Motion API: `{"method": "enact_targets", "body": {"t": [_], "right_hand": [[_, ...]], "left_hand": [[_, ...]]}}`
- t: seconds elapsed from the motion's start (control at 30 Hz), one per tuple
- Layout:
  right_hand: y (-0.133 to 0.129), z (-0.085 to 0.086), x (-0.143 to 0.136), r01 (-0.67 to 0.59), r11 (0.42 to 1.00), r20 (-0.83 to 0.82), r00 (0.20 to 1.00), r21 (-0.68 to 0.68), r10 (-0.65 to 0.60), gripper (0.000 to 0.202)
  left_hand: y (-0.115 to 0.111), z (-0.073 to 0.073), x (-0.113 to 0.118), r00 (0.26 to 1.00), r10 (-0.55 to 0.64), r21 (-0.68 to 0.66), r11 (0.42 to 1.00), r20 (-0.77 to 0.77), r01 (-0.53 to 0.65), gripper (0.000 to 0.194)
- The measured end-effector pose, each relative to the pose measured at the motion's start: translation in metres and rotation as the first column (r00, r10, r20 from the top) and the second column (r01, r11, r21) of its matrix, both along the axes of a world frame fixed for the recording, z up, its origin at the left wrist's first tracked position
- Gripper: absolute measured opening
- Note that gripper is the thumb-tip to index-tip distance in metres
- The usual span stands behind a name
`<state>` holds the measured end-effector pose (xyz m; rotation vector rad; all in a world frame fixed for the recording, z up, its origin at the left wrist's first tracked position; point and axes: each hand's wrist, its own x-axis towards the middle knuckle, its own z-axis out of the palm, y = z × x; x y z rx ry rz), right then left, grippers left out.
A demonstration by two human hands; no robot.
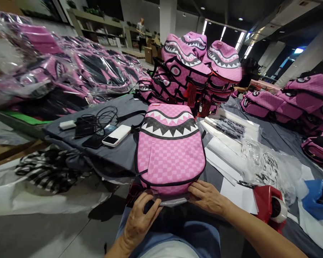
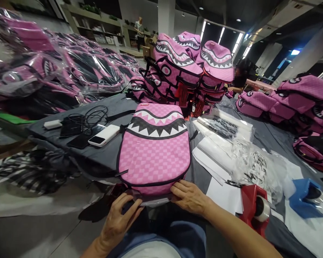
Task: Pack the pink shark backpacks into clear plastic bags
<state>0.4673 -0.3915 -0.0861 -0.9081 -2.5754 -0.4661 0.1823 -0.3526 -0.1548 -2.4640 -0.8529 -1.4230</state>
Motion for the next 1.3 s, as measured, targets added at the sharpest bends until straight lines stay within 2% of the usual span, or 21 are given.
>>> {"method": "enact_targets", "body": {"t": [0.17, 0.3, 0.4, 0.5, 0.57, 0.63, 0.73, 0.83, 0.9, 0.97, 1.1, 1.17, 1.23, 1.3], "right_hand": [[-0.002, -0.013, 0.003, 0.017, 0.997, -0.059, 0.998, 0.079, -0.012, 0.009], [-0.002, -0.015, 0.001, 0.030, 0.994, -0.078, 0.997, 0.103, -0.022, 0.010], [0.000, -0.012, 0.001, -0.006, 1.000, -0.084, 0.996, 0.026, 0.008, 0.016], [0.003, -0.007, 0.002, -0.005, 0.995, 0.029, 1.000, -0.104, 0.008, 0.023], [0.004, -0.004, 0.002, 0.020, 0.987, 0.091, 0.996, -0.158, -0.006, 0.027], [0.006, -0.001, 0.001, 0.041, 0.979, 0.133, 0.991, -0.199, -0.015, 0.029], [0.010, 0.008, 0.001, 0.079, 0.957, 0.203, 0.979, -0.280, -0.021, 0.029], [0.014, 0.025, -0.001, 0.125, 0.921, 0.243, 0.969, -0.368, -0.035, 0.027], [0.016, 0.037, -0.003, 0.148, 0.901, 0.251, 0.967, -0.407, -0.045, 0.036], [0.017, 0.046, -0.005, 0.158, 0.885, 0.260, 0.965, -0.438, -0.044, 0.032], [0.017, 0.050, -0.008, 0.174, 0.857, 0.279, 0.960, -0.485, -0.037, 0.017], [0.017, 0.048, -0.010, 0.185, 0.859, 0.279, 0.959, -0.478, -0.052, 0.015], [0.019, 0.049, -0.010, 0.184, 0.865, 0.271, 0.961, -0.466, -0.059, 0.015], [0.024, 0.060, -0.010, 0.168, 0.872, 0.250, 0.967, -0.459, -0.055, 0.020]], "left_hand": [[0.021, -0.006, -0.003, 0.993, -0.106, 0.088, 0.990, -0.047, 0.109, 0.021], [0.033, -0.007, -0.007, 0.976, -0.195, 0.156, 0.966, -0.091, 0.208, 0.021], [0.038, -0.006, -0.009, 0.963, -0.233, 0.180, 0.950, -0.133, 0.255, 0.020], [0.041, -0.004, -0.009, 0.948, -0.262, 0.176, 0.940, -0.178, 0.293, 0.019], [0.043, 0.000, -0.008, 0.926, -0.299, 0.151, 0.929, -0.230, 0.337, 0.011], [0.045, 0.007, -0.009, 0.897, -0.339, 0.091, 0.922, -0.284, 0.377, 0.003], [0.049, 0.019, -0.013, 0.853, -0.382, -0.038, 0.918, -0.357, 0.395, 0.021], [0.055, 0.030, -0.019, 0.812, -0.433, -0.188, 0.901, -0.392, 0.390, 0.025], [0.058, 0.039, -0.021, 0.785, -0.460, -0.308, 0.883, -0.416, 0.354, 0.030], [0.059, 0.048, -0.021, 0.755, -0.479, -0.407, 0.861, -0.448, 0.304, 0.036], [0.055, 0.063, -0.016, 0.697, -0.551, -0.585, 0.778, -0.459, 0.229, 0.022], [0.054, 0.067, -0.014, 0.694, -0.574, -0.643, 0.737, -0.435, 0.206, 0.018], [0.058, 0.071, -0.013, 0.698, -0.588, -0.655, 0.722, -0.410, 0.223, 0.019], [0.070, 0.080, -0.013, 0.676, -0.625, -0.646, 0.709, -0.391, 0.281, 0.020]]}}
